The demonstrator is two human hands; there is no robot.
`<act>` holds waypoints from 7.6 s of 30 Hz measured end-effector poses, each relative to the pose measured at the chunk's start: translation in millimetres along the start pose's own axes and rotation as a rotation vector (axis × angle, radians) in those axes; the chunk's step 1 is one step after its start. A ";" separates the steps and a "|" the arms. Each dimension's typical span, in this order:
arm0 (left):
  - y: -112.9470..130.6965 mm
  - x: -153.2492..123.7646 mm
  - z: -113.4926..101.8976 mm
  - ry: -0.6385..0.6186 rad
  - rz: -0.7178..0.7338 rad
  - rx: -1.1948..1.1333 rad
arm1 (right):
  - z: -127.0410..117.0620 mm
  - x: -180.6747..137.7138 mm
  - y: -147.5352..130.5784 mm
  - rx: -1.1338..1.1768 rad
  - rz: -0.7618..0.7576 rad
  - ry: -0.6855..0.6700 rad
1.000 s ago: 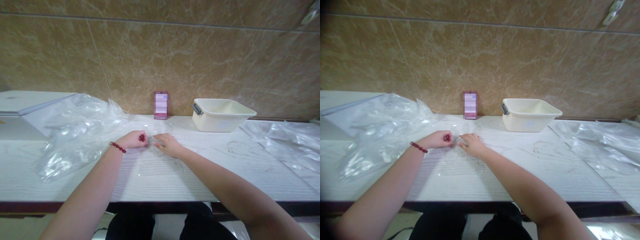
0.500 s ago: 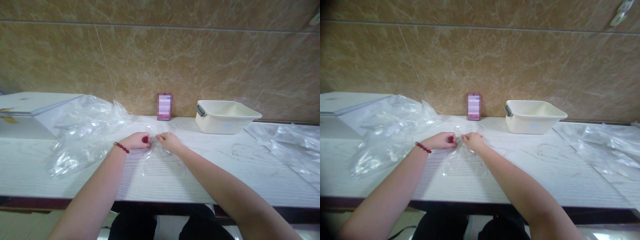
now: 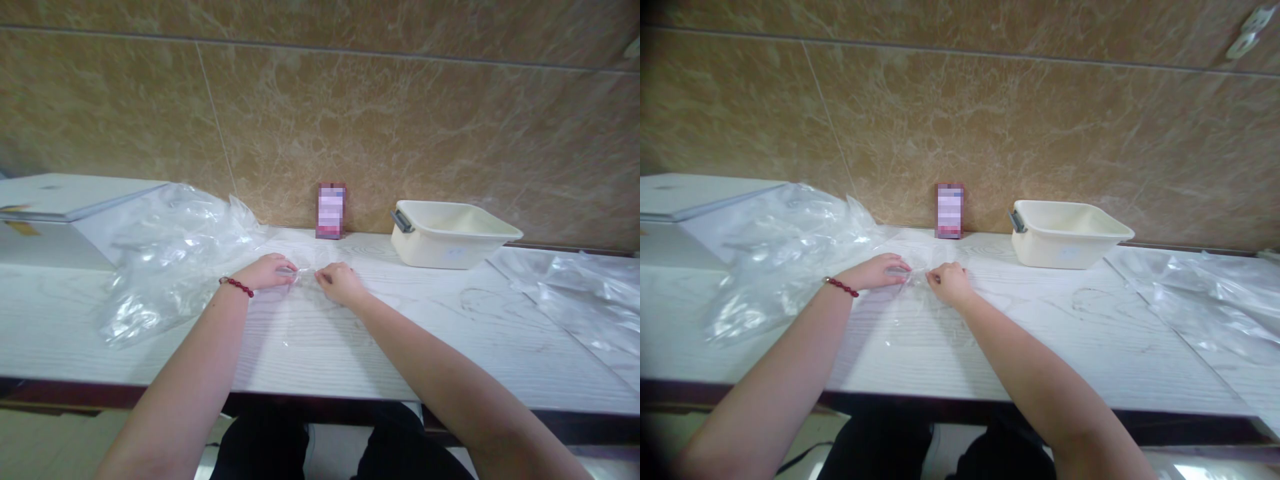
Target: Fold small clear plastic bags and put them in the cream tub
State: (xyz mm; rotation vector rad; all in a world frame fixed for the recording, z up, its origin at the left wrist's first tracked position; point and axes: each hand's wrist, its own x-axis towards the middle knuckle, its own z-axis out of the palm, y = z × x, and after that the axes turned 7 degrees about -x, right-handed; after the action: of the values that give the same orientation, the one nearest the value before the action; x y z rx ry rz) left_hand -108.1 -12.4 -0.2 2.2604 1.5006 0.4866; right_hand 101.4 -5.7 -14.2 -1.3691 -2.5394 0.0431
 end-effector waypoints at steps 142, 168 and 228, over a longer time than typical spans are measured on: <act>28.7 10.6 16.9 0.187 -0.121 -0.901 | -33.8 -9.8 43.9 0.645 0.094 -0.312; 21.3 23.5 34.8 0.521 -0.464 -0.797 | -22.3 -2.6 57.3 0.396 0.545 -0.060; 34.7 40.0 39.6 0.650 -0.368 -1.278 | -13.4 9.8 65.8 0.341 0.301 0.117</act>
State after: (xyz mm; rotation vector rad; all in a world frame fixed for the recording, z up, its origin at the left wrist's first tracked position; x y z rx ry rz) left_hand -46.6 7.4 -14.4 0.8344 1.1834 1.5741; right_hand 153.3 37.8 -8.9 -1.5422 -2.0905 0.4180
